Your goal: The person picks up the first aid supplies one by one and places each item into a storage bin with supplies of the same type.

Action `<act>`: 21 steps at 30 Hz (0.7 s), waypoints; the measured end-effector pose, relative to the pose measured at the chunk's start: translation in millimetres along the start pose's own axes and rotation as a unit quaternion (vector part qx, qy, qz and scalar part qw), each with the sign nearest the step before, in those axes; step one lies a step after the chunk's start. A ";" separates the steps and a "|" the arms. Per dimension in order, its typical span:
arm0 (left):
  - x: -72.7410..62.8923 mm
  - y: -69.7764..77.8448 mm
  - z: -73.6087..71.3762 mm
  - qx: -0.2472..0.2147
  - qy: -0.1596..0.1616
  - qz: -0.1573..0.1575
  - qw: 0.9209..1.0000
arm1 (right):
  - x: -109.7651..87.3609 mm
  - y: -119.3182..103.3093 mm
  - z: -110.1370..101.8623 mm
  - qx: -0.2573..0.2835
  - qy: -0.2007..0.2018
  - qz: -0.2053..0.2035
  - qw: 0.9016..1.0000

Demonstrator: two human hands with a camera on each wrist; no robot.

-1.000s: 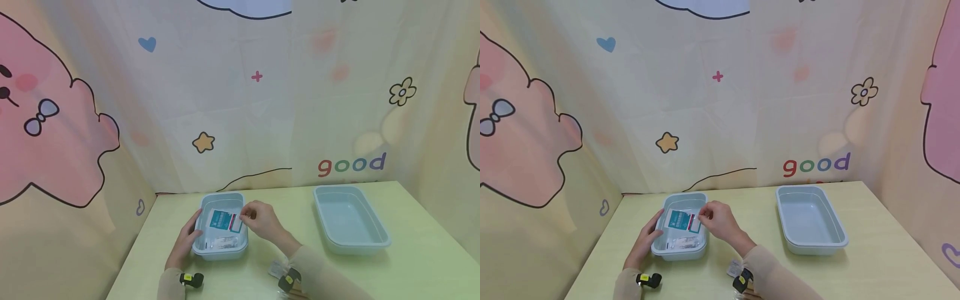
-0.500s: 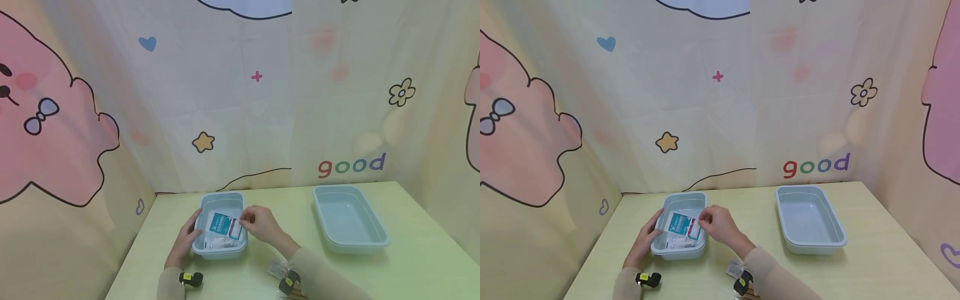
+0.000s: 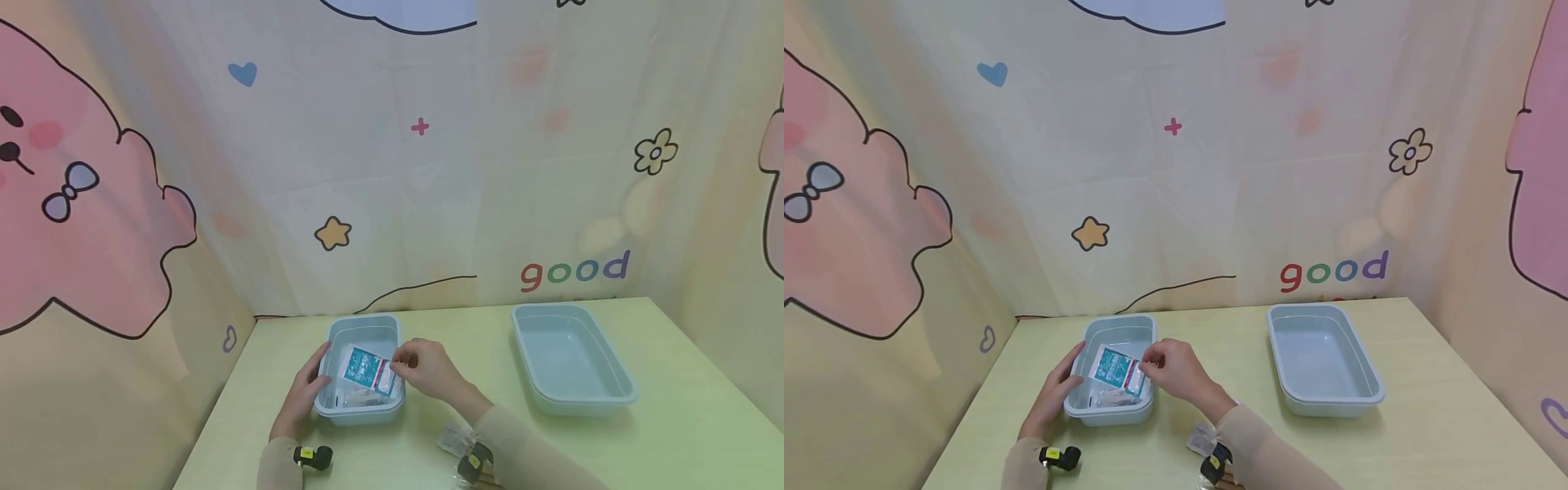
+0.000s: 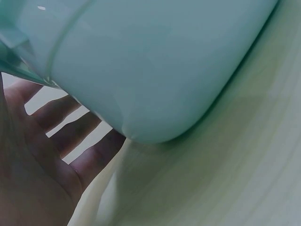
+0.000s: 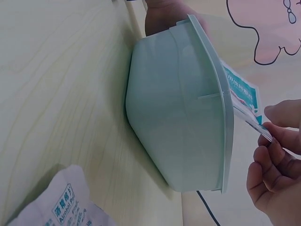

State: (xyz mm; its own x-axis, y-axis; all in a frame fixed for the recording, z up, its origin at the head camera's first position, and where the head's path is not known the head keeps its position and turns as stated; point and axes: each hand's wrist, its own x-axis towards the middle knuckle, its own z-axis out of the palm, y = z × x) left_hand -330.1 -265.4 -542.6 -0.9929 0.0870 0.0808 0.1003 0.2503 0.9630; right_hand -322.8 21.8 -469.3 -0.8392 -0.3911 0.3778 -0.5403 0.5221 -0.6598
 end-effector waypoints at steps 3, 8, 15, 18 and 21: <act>0.9 -0.2 -0.3 0.002 -0.002 -0.001 1.000 | 0.1 0.4 -0.1 0.001 0.001 0.000 1.000; 2.3 0.1 -0.9 0.002 -0.004 -0.009 1.000 | 0.1 -0.7 -1.0 0.007 0.003 -0.008 1.000; 1.1 -0.3 -0.6 -0.003 -0.001 -0.005 1.000 | 1.1 -3.0 -2.6 0.008 0.007 -0.013 1.000; 1.6 -2.2 -0.7 -0.005 0.000 -0.003 1.000 | 1.2 -4.0 -3.2 0.009 0.008 -0.012 1.000; 2.5 -3.9 -1.2 -0.006 0.000 0.000 1.000 | 1.1 -4.2 -3.3 0.012 0.010 -0.020 1.000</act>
State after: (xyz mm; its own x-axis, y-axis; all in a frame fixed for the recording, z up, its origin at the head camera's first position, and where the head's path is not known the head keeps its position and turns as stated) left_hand -333.1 -267.3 -545.9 -0.9928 0.0880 0.0815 0.1005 0.2388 0.9659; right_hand -321.6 21.6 -464.0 -0.8180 -0.3959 0.4173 -0.5724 0.4885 -0.6585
